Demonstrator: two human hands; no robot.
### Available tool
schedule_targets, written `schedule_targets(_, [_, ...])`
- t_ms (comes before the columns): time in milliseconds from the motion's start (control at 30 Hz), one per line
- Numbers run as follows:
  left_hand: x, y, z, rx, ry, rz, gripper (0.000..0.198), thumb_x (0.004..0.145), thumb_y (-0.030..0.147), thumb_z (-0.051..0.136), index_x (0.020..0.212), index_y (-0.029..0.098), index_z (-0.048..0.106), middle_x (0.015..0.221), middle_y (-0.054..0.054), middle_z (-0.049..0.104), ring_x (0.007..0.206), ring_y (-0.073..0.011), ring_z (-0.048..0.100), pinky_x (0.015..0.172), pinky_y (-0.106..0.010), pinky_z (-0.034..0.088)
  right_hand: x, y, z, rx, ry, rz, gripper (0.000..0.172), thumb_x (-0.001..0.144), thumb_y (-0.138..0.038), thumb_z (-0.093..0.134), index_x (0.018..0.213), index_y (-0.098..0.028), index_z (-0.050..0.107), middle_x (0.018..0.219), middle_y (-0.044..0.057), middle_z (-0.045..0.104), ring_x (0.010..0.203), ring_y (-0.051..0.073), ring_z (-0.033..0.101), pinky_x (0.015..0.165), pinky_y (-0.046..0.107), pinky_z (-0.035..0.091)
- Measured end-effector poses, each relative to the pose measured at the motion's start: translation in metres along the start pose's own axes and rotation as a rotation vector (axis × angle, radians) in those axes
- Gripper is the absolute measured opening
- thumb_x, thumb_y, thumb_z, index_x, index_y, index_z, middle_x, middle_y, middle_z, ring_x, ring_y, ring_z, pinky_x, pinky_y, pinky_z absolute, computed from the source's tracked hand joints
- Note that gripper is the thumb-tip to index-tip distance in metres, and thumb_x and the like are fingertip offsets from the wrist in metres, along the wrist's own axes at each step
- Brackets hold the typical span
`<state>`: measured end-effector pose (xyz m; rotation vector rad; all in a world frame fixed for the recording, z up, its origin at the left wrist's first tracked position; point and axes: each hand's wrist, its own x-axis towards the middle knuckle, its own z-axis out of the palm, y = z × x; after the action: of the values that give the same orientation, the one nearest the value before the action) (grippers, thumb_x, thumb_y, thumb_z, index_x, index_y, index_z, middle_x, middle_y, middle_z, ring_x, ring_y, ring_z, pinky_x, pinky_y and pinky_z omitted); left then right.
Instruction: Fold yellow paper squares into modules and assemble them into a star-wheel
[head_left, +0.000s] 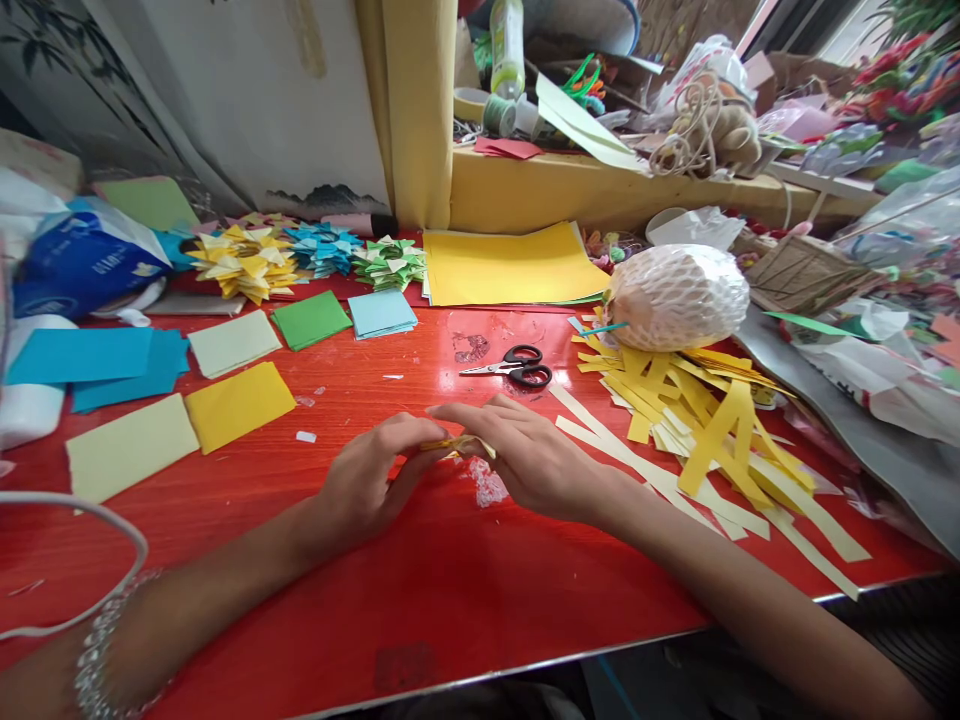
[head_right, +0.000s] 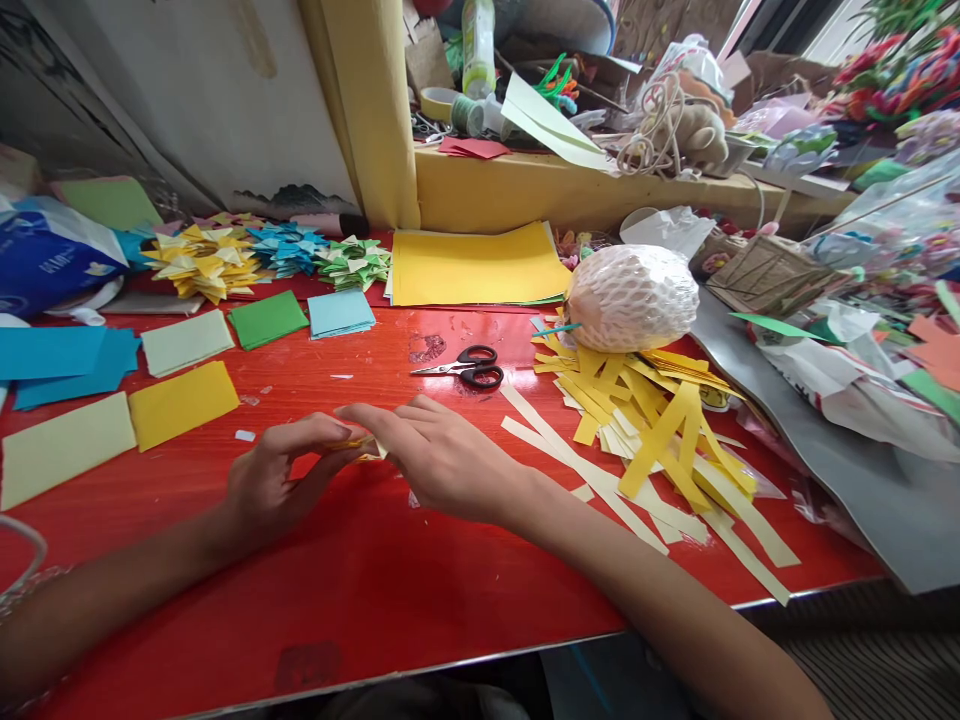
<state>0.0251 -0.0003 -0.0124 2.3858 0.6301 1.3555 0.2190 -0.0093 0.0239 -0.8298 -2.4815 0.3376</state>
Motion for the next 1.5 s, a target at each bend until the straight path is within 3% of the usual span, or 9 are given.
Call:
schedule_targets(200, [-0.001, -0.001, 0.001, -0.006, 0.033, -0.025, 0.030, 0.078, 0.006, 0.056, 0.103, 0.020, 0.046, 0.084, -0.002, 0.066, 0.069, -0.0113, 0.063, 0.058, -0.021, 0.053, 0.001, 0.002, -0.002, 0.059, 0.009, 0.067, 0.045, 0.080, 0.000, 0.030, 0.121, -0.016, 0.037, 0.080, 0.004, 0.064, 0.081, 0.017, 0.055, 0.077, 0.034, 0.043])
schedule_targets(633, [0.001, 0.000, 0.000, -0.027, -0.006, -0.019, 0.027, 0.079, 0.006, 0.055, 0.101, 0.020, 0.047, 0.080, -0.001, 0.065, 0.069, -0.0113, 0.064, 0.058, -0.021, 0.053, 0.002, 0.000, 0.000, 0.124, 0.028, 0.059, 0.040, 0.082, -0.002, 0.029, 0.118, -0.015, 0.041, 0.079, 0.005, 0.063, 0.079, 0.016, 0.055, 0.071, 0.031, 0.044])
schedule_targets(900, [0.002, 0.001, 0.001, -0.022, -0.011, 0.002, 0.031, 0.079, 0.006, 0.055, 0.104, 0.021, 0.045, 0.080, 0.000, 0.063, 0.066, -0.0109, 0.063, 0.057, -0.021, 0.053, 0.006, -0.006, -0.005, 0.305, -0.017, 0.257, 0.028, 0.092, -0.020, 0.029, 0.116, -0.016, 0.041, 0.074, 0.002, 0.059, 0.067, 0.012, 0.054, 0.063, 0.025, 0.044])
schedule_targets(1200, [0.001, -0.001, 0.001, -0.003, -0.033, 0.007, 0.029, 0.079, 0.005, 0.053, 0.103, 0.020, 0.048, 0.078, -0.002, 0.063, 0.067, -0.0127, 0.061, 0.057, -0.023, 0.051, 0.004, -0.008, -0.008, 0.525, -0.028, 0.276, 0.026, 0.091, -0.018, 0.034, 0.116, -0.017, 0.040, 0.087, 0.004, 0.059, 0.080, 0.013, 0.055, 0.070, 0.026, 0.046])
schedule_targets(1400, [0.000, -0.002, 0.001, 0.002, -0.067, 0.013, 0.027, 0.082, 0.007, 0.051, 0.105, 0.020, 0.047, 0.077, -0.001, 0.061, 0.066, -0.0119, 0.060, 0.056, -0.022, 0.050, 0.006, -0.008, -0.010, 0.597, -0.035, 0.316, 0.016, 0.090, -0.019, 0.034, 0.088, -0.017, 0.049, 0.116, 0.006, 0.052, 0.081, 0.011, 0.054, 0.068, 0.025, 0.045])
schedule_targets(1500, [-0.001, -0.003, 0.002, 0.001, -0.067, 0.031, 0.026, 0.082, 0.008, 0.051, 0.105, 0.019, 0.046, 0.076, -0.001, 0.060, 0.064, -0.0112, 0.059, 0.056, -0.022, 0.048, 0.006, -0.009, -0.011, 0.642, -0.046, 0.329, 0.016, 0.090, -0.018, 0.034, 0.083, -0.016, 0.048, 0.121, 0.005, 0.050, 0.088, 0.011, 0.053, 0.071, 0.025, 0.044])
